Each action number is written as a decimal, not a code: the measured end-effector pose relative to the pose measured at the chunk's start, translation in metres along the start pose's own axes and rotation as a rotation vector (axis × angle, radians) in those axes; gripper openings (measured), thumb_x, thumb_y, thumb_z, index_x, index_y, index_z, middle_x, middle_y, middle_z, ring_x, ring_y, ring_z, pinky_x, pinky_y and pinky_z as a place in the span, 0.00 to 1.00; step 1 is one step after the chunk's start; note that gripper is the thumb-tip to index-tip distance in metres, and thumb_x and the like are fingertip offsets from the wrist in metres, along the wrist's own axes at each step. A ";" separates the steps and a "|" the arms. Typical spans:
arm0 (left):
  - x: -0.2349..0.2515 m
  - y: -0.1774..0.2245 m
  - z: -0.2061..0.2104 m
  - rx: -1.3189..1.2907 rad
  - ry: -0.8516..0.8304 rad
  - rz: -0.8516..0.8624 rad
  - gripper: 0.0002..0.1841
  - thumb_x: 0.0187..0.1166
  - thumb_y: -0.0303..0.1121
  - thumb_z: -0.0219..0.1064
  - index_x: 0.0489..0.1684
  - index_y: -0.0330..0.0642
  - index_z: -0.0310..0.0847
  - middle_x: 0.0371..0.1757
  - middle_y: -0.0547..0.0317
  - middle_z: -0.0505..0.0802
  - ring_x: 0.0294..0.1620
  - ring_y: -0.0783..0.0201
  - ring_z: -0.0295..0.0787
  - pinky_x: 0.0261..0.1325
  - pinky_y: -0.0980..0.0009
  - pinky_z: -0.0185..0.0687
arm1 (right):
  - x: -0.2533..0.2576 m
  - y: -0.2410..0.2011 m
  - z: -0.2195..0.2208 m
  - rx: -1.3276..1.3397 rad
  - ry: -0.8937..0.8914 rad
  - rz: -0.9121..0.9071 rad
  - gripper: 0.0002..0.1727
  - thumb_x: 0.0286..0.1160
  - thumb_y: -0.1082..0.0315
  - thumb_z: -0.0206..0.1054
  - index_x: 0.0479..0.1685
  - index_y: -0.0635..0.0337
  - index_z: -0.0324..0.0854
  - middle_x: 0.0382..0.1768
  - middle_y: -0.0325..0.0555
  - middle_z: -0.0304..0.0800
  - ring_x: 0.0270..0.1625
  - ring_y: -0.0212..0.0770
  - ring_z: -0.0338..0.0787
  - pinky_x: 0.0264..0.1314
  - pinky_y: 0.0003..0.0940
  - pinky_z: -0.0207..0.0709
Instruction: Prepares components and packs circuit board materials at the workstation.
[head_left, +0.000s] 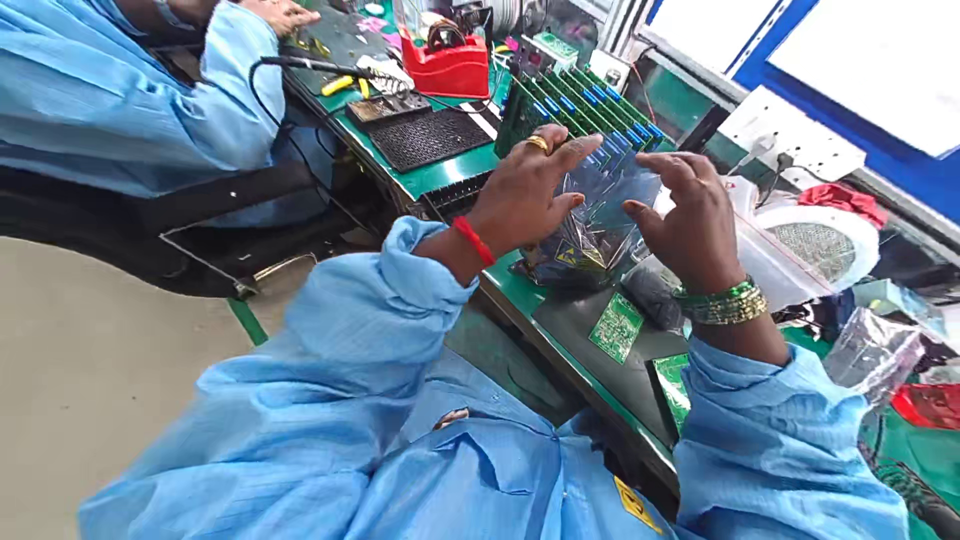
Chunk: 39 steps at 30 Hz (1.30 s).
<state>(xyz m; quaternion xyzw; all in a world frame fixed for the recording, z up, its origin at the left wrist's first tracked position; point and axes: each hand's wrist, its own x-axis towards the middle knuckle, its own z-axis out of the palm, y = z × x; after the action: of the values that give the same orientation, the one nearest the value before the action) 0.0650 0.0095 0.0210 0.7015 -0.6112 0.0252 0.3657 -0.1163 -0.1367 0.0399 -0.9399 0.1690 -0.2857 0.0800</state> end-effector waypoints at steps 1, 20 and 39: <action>0.009 0.005 0.000 0.039 -0.053 -0.044 0.31 0.81 0.38 0.70 0.86 0.50 0.70 0.82 0.34 0.75 0.83 0.37 0.70 0.79 0.41 0.68 | 0.003 0.003 0.002 -0.004 0.002 0.007 0.26 0.69 0.65 0.76 0.69 0.61 0.84 0.66 0.66 0.85 0.68 0.65 0.84 0.67 0.62 0.77; 0.013 -0.022 -0.025 -0.001 -0.037 -0.056 0.09 0.76 0.30 0.72 0.37 0.31 0.88 0.44 0.40 0.92 0.52 0.45 0.88 0.60 0.43 0.77 | -0.022 0.038 -0.024 -0.026 0.001 0.058 0.10 0.77 0.65 0.71 0.42 0.65 0.90 0.48 0.62 0.92 0.53 0.62 0.91 0.52 0.65 0.79; -0.003 -0.025 -0.020 -0.169 0.002 0.062 0.08 0.76 0.31 0.70 0.37 0.33 0.86 0.52 0.45 0.93 0.55 0.56 0.89 0.61 0.56 0.80 | -0.008 -0.047 0.010 -0.071 0.119 -0.150 0.15 0.76 0.60 0.71 0.54 0.60 0.91 0.60 0.55 0.92 0.75 0.65 0.80 0.74 0.66 0.67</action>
<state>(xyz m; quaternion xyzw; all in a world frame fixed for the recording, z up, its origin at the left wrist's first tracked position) 0.0944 0.0226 0.0217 0.6488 -0.6321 -0.0147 0.4234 -0.1040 -0.0898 0.0397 -0.9336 0.1126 -0.3400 0.0149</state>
